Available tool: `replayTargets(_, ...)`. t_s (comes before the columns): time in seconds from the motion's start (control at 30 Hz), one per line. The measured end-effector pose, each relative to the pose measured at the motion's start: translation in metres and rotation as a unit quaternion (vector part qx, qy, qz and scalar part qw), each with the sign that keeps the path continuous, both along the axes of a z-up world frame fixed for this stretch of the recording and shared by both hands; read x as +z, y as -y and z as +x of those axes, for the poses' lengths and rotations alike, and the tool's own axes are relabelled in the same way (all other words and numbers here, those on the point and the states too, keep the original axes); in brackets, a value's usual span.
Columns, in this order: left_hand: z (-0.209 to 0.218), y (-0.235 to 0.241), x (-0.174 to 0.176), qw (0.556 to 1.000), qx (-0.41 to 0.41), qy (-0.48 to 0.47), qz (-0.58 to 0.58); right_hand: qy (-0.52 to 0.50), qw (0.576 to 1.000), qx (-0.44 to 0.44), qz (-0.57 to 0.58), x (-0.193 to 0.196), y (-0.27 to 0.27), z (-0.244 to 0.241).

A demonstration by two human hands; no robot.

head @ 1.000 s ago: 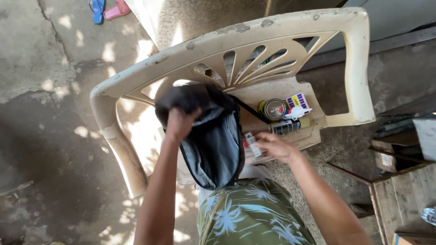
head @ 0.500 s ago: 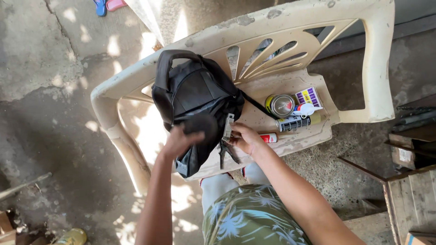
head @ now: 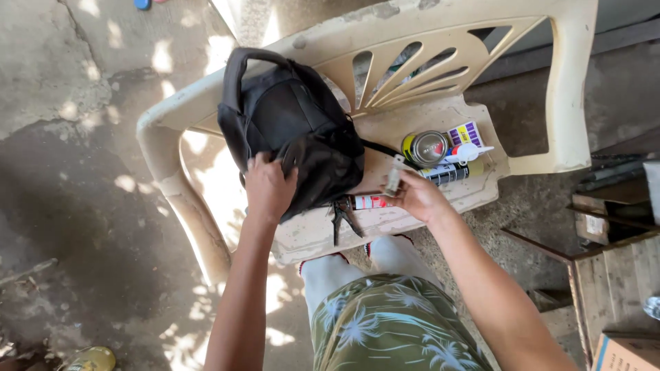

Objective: Gathering and organizing various tools and supplies including an extension cord, grinding disc, and sealant tube.

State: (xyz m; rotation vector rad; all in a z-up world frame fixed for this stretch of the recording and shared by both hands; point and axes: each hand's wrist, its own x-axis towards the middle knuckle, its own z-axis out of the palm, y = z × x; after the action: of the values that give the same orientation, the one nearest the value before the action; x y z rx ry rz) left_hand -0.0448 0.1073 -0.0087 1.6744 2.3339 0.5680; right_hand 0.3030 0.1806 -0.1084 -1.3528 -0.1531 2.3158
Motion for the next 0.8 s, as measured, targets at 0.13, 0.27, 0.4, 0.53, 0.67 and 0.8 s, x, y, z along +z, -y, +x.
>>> replayTargets(0.13,0.055,-0.005,0.059,0.987,0.018,-0.046,0.154,0.017,0.997,-0.062,0.041,0.01,0.012,0.058)
replayTargets(0.27,0.132,0.006,-0.009,0.968,0.033,0.247,-0.002,0.071,0.992,-0.057,0.089,0.009,0.019,0.09)
replayTargets(0.4,0.197,-0.001,-0.168,0.87,0.094,0.445,-0.191,0.135,0.986,-0.013,0.094,-0.004,0.012,0.091)
replayTargets(0.53,0.254,-0.011,-0.265,0.843,0.092,0.494,-0.191,0.176,0.98,0.013,0.094,-0.013,-0.006,0.112)
replayTargets(0.67,0.293,-0.063,-0.303,0.748,0.135,0.617,-0.205,0.198,0.97,0.035,0.135,-0.025,-0.024,0.147)
replayTargets(0.8,0.323,-0.093,-0.322,0.675,0.209,0.663,-0.246,0.182,0.968,0.06,0.161,-0.013,-0.035,0.168)
